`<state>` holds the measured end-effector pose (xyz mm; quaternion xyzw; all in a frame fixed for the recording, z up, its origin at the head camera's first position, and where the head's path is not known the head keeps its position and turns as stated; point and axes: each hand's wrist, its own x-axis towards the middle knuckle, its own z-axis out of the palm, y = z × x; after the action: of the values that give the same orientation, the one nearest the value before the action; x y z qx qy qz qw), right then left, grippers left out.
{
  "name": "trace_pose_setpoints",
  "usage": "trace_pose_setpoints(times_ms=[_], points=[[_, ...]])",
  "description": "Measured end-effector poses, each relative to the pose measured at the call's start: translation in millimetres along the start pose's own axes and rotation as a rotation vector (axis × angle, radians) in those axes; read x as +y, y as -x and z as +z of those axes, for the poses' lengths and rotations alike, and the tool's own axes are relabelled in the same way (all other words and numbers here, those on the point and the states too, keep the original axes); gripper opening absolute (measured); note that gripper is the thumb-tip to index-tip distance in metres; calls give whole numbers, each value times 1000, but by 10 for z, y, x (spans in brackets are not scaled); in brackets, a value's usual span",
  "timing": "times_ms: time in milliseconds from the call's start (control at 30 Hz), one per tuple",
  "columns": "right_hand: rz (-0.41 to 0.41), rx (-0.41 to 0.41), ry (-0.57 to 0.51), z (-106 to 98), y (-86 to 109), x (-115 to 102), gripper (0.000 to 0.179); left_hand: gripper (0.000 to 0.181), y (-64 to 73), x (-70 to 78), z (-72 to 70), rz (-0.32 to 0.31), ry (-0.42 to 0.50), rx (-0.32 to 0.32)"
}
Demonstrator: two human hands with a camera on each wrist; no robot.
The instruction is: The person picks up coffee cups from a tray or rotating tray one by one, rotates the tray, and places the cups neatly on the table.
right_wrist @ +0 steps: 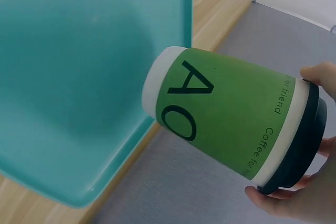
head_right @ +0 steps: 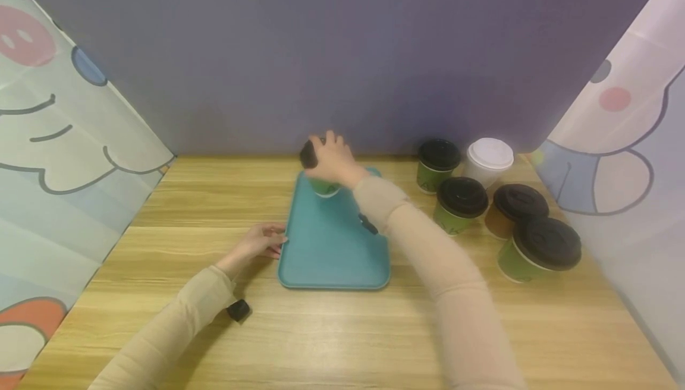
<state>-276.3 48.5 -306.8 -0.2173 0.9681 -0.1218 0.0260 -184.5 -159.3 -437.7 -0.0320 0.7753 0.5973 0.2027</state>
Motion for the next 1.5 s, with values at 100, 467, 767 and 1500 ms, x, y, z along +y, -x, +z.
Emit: trace_pose_setpoints(times_ms=[100,467,767,1500], points=[[10,-10,-1,-33,55,21,79,40,4,2,4,-2,-1,4],[8,-1,-9,-124,298,125,80,38,15,15,9,-4,5,11],[-10,10,-36,-202,534,210,80,38,13,18,6,0,1,13],[-28,52,9,-294,1052,386,78,37,25,31,28,-1,-1,12]])
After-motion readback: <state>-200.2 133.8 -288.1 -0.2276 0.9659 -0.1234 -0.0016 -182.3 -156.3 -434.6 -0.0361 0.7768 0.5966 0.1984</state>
